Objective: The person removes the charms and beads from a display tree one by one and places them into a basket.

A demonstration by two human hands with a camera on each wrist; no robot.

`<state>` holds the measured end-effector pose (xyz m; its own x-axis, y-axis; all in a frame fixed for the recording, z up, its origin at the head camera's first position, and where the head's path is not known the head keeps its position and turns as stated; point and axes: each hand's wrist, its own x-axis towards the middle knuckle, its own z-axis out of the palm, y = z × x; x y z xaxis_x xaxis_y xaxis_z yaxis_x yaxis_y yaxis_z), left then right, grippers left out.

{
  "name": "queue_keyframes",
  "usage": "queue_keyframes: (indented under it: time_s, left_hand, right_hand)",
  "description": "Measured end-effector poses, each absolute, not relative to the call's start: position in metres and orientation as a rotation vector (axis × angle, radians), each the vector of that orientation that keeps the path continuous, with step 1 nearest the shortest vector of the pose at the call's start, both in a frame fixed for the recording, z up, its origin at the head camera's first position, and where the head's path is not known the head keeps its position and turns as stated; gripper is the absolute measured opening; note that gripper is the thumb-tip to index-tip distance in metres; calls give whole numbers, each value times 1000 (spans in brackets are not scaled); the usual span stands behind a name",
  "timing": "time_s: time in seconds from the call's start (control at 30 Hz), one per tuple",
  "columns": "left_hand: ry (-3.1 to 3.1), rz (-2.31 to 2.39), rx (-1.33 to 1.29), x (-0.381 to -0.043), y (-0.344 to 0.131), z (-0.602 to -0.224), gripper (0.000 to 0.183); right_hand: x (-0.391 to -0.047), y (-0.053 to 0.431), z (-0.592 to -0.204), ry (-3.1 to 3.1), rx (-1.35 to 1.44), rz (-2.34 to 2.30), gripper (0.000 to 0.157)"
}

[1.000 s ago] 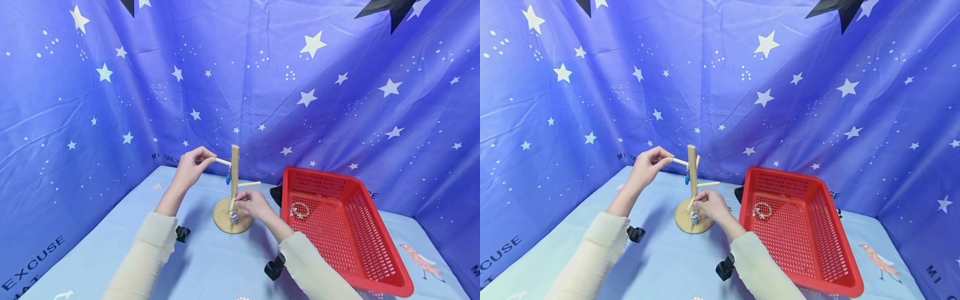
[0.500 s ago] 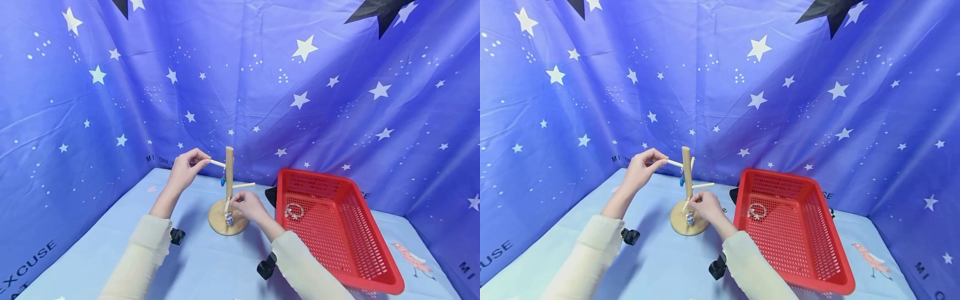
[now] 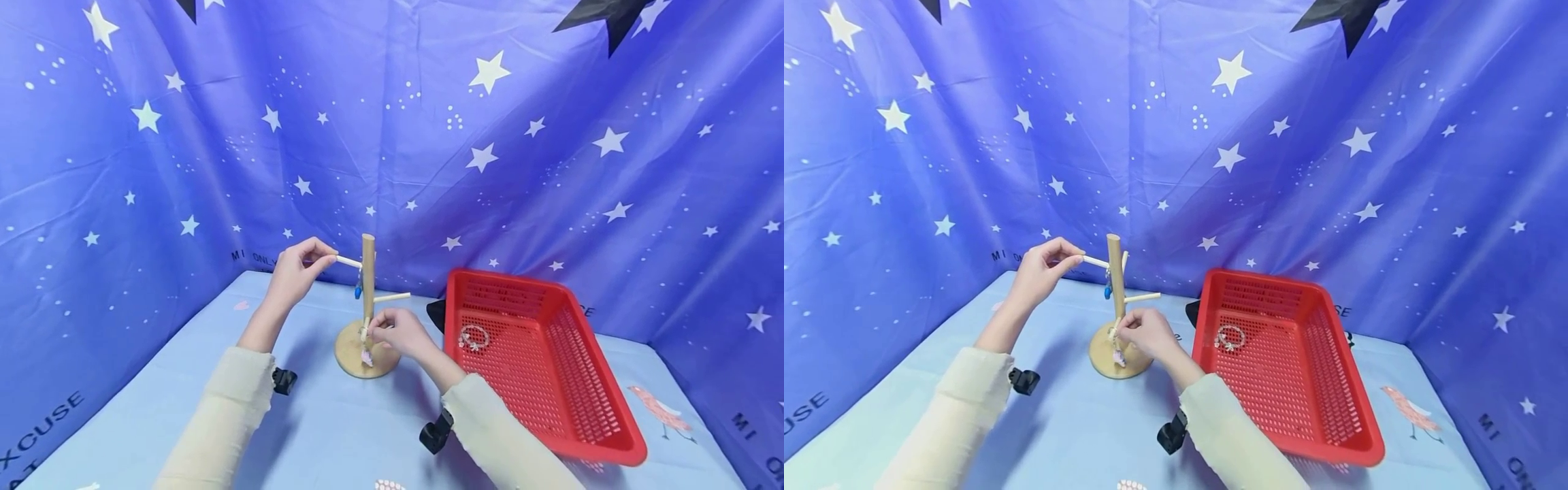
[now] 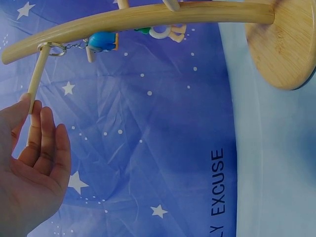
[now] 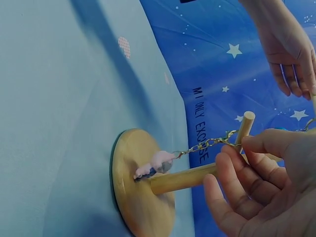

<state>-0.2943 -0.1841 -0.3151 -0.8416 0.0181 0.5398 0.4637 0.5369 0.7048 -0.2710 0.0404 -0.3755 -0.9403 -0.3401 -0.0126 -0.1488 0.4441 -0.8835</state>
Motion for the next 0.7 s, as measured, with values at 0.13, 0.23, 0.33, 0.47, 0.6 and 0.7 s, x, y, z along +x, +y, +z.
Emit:
queue_keyframes:
  time_s: [0.13,0.23,0.33,0.47,0.6,0.7]
  left_hand:
    - [-2299,-1248,-390,-296,-185,-314,13]
    - [-2303,-1258,-385,-296,-184,-313,12]
    - [-2308,-1261,-381,-296,-184,-313,12]
    - [-2310,-1258,-377,-296,-184,-313,12]
    - [-2307,-1258,-373,-295,-184,-313,12]
    - [-2312,-1254,-373,-294,-184,-314,12]
  right_hand:
    - [-269,40,-372,2473,-463,-1513,7]
    - [-267,40,-370,2451,-483,-1523,7]
    - [-265,42,-369,2428,-500,-1529,7]
    - [-262,44,-368,2407,-511,-1521,8]
    - [-260,45,-368,2399,-537,-1510,9]
    - [-259,46,-369,2396,-558,-1498,10]
